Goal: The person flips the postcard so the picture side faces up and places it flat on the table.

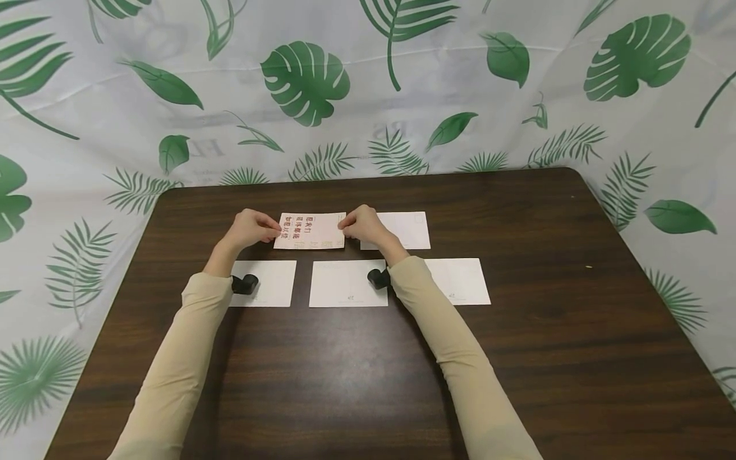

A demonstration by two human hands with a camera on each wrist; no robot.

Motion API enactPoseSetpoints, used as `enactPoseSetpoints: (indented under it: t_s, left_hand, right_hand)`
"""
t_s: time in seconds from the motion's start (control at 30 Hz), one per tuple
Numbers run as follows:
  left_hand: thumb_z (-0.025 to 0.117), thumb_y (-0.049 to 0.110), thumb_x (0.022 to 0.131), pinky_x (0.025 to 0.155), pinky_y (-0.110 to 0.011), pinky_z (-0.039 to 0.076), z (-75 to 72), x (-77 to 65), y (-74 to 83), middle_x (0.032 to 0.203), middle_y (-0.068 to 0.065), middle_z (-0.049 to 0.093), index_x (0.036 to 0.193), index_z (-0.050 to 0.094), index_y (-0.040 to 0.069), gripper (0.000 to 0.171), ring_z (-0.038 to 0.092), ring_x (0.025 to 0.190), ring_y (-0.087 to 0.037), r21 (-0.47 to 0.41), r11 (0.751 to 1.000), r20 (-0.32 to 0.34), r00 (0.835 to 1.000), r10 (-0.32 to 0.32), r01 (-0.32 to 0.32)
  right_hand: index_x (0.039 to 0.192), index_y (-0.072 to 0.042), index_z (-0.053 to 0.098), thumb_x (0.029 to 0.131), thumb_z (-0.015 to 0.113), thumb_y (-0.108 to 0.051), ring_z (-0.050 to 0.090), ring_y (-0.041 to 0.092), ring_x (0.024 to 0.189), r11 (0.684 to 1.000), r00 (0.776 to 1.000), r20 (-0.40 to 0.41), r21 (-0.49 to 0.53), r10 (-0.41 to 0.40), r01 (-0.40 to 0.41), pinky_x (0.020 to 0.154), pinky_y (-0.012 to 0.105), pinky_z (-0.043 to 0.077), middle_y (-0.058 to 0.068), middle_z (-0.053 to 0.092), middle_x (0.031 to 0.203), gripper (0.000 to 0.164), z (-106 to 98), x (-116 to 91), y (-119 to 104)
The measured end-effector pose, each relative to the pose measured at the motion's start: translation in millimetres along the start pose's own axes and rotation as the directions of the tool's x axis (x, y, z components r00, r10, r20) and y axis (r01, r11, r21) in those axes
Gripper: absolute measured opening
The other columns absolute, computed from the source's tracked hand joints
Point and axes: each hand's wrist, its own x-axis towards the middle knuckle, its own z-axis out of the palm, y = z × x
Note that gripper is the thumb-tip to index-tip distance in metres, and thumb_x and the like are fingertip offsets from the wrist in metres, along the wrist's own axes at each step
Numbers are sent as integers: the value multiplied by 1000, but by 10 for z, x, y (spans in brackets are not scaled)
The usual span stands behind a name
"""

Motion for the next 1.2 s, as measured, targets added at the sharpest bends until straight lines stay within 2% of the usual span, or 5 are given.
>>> enactPoseSetpoints:
  t_s: [0.2, 0.4, 0.67, 1.03, 1.2]
  left_hand:
    - [69, -1, 79, 55, -23, 52, 21, 10, 62, 70, -12, 65, 85, 67, -10, 11, 59, 54, -11, 5, 1000, 7, 1000, -16, 16]
    - [68, -5, 78, 53, -23, 52, 49, 17, 111, 63, -8, 61, 80, 64, -10, 6, 58, 51, -10, -1, 999, -5, 999, -40, 40]
    - [68, -5, 78, 54, -24, 52, 66, 12, 97, 68, -10, 62, 86, 64, -11, 10, 58, 53, -11, -3, 999, 0, 999, -35, 35]
    - [68, -5, 78, 51, -20, 49, 100, 28, 81, 67, -10, 62, 89, 65, -12, 13, 54, 50, -7, 15, 999, -7, 1000, -30, 30]
    - [70, -5, 77, 48, -18, 46, 114, 27, 92, 66, -8, 59, 87, 65, -9, 13, 53, 49, -8, 43, 998, -30, 999, -43, 44]
  right_hand:
    - [100, 3, 71, 83, 69, -3, 64, 23, 82, 998, 999, -10, -57, 39, -39, 69, 29, 52, 16, 69, 99, 19, 44, 1, -88]
    - [100, 3, 71, 82, 69, 1, 62, 24, 83, 991, 998, -40, -122, 48, -52, 69, 29, 51, 16, 68, 98, 18, 90, 1, -158]
    - [96, 3, 71, 80, 68, 4, 56, 22, 77, 984, 997, -76, -173, 29, -42, 67, 29, 47, 15, 67, 92, 16, 126, -15, -189]
    - [92, 3, 72, 79, 66, 5, 62, 27, 83, 971, 993, -111, -225, 50, -74, 73, 33, 52, 16, 68, 94, 15, 171, -12, -199]
    - [93, 3, 71, 79, 67, 5, 63, 28, 84, 972, 992, -109, -223, 56, -80, 73, 34, 52, 16, 68, 94, 15, 171, -14, -201]
